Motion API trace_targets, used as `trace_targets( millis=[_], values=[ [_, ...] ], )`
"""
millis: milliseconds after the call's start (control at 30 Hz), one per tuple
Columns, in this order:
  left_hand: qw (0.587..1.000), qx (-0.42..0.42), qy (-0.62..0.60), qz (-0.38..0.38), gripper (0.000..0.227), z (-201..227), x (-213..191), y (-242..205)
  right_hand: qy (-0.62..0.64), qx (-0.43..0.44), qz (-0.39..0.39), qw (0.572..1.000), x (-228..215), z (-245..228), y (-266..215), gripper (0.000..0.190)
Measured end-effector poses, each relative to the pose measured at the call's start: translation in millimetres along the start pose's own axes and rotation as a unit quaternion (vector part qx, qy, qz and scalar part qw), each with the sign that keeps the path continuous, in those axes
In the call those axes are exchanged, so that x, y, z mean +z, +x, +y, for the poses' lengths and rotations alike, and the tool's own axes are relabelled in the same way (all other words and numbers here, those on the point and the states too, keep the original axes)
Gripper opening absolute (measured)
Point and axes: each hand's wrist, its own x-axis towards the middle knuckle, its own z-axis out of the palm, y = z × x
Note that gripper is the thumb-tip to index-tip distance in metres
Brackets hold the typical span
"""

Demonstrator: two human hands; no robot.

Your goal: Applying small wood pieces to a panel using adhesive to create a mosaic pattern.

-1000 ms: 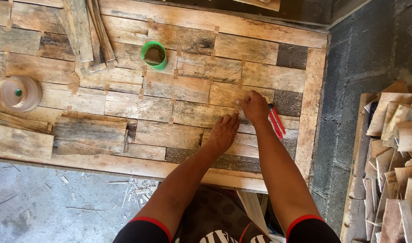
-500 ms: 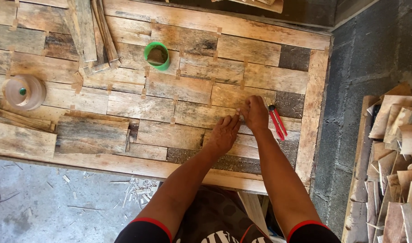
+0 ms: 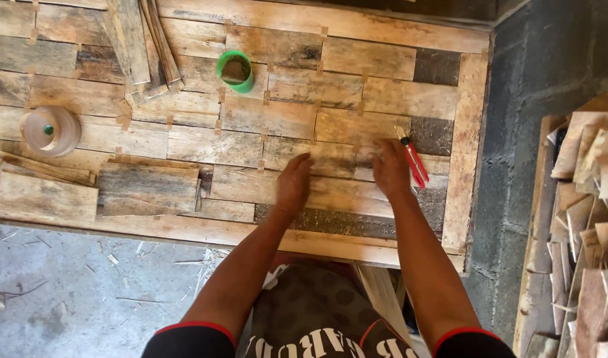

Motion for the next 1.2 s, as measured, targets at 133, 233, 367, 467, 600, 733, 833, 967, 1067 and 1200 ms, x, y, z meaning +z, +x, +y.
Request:
trace_targets(
  millis=[133,233,367,467,600,733,833,967,1067,1200],
  values=[
    [0.996,0.076,0.035,0.027,0.019,-19,-38,-38,0.032,0.131,0.066,0.989,-17,-10,-60,0.022],
    [0.993,0.109,0.040,-0.006,0.015,-39,-43,-61,-0.015,0.173,0.114,0.978,-14,-18,-108,0.022],
    [0.966,0.220,0.090,-0.101,0.040,-50,-38,-81,-0.088,0.205,0.151,0.963,5,-22,-152,0.049],
    [0.951,0.244,0.108,-0.157,0.046,-49,-34,-90,-0.095,0.216,0.159,0.959,21,-21,-173,0.067],
    [0.938,0.259,0.154,-0.171,0.050,-43,-33,-89,-0.111,0.228,0.147,0.956,29,-23,-179,0.074],
    [0.932,0.258,0.169,-0.188,0.049,-50,-26,-91,-0.139,0.242,0.126,0.952,31,-25,-178,0.072],
    [0.931,0.265,0.183,-0.174,0.048,-53,-24,-90,-0.156,0.246,0.122,0.949,34,-23,-176,0.070],
    [0.931,0.253,0.181,-0.192,0.050,-50,-26,-91,-0.155,0.259,0.115,0.946,33,-25,-175,0.068],
    [0.928,0.246,0.189,-0.204,0.054,-46,-26,-91,-0.151,0.263,0.112,0.946,33,-25,-177,0.067],
    [0.928,0.221,0.189,-0.233,0.059,-40,-31,-90,-0.151,0.274,0.105,0.944,33,-27,-174,0.066]
  ],
)
